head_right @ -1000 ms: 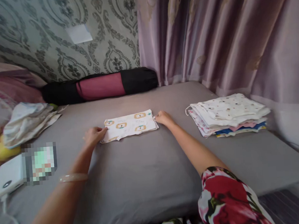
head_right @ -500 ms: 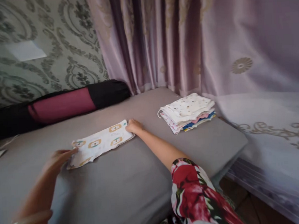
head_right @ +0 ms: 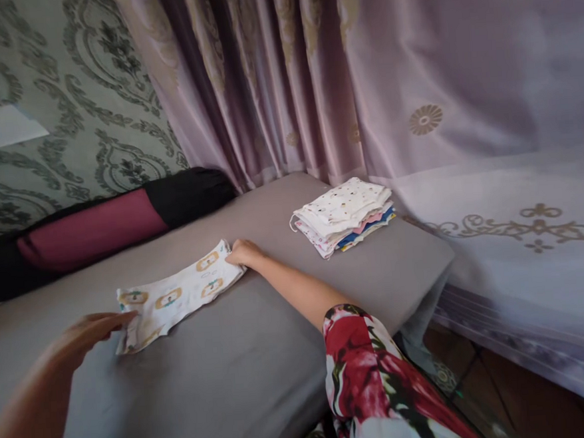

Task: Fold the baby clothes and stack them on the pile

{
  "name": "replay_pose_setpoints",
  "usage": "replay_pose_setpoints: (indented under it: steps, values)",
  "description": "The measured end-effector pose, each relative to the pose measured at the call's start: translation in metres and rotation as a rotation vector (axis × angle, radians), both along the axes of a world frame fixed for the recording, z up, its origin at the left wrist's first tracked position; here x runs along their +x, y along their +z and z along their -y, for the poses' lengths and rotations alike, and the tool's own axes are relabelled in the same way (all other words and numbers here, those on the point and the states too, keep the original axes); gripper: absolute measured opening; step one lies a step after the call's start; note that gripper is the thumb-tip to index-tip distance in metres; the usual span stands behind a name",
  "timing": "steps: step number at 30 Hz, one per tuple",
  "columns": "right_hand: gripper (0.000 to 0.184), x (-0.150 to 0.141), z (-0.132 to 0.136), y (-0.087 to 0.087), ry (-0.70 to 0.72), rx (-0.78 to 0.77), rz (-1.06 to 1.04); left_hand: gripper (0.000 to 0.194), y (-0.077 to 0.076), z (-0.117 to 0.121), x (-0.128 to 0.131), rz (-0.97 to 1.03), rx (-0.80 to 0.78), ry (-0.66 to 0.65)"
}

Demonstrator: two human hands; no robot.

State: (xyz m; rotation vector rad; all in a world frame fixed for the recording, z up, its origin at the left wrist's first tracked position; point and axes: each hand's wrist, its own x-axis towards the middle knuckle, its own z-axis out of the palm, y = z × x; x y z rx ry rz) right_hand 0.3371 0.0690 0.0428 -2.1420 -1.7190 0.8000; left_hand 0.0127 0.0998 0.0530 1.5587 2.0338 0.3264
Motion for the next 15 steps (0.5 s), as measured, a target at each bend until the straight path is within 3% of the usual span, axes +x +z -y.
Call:
replay_pose_setpoints:
  steps: [4, 8, 12, 15]
  values:
    - [0.028, 0.009, 0.007, 0.013, -0.022, 0.07, -0.001, 0.053, 0.031, 0.007, 0.019, 0.061, 0.04, -0.01]
    - [0.024, 0.039, 0.015, 0.032, -0.044, 0.186, 0.105, 0.05, 0.052, 0.011, 0.05, 0.117, 0.117, -0.051]
    - [0.023, 0.086, 0.031, 0.064, -0.059, 0.274, 0.279, 0.039, 0.064, 0.019, 0.1, 0.215, 0.17, -0.107]
    - [0.024, 0.123, 0.046, 0.093, -0.162, 0.283, 0.41, 0.036, 0.069, 0.024, 0.148, 0.381, 0.225, -0.269]
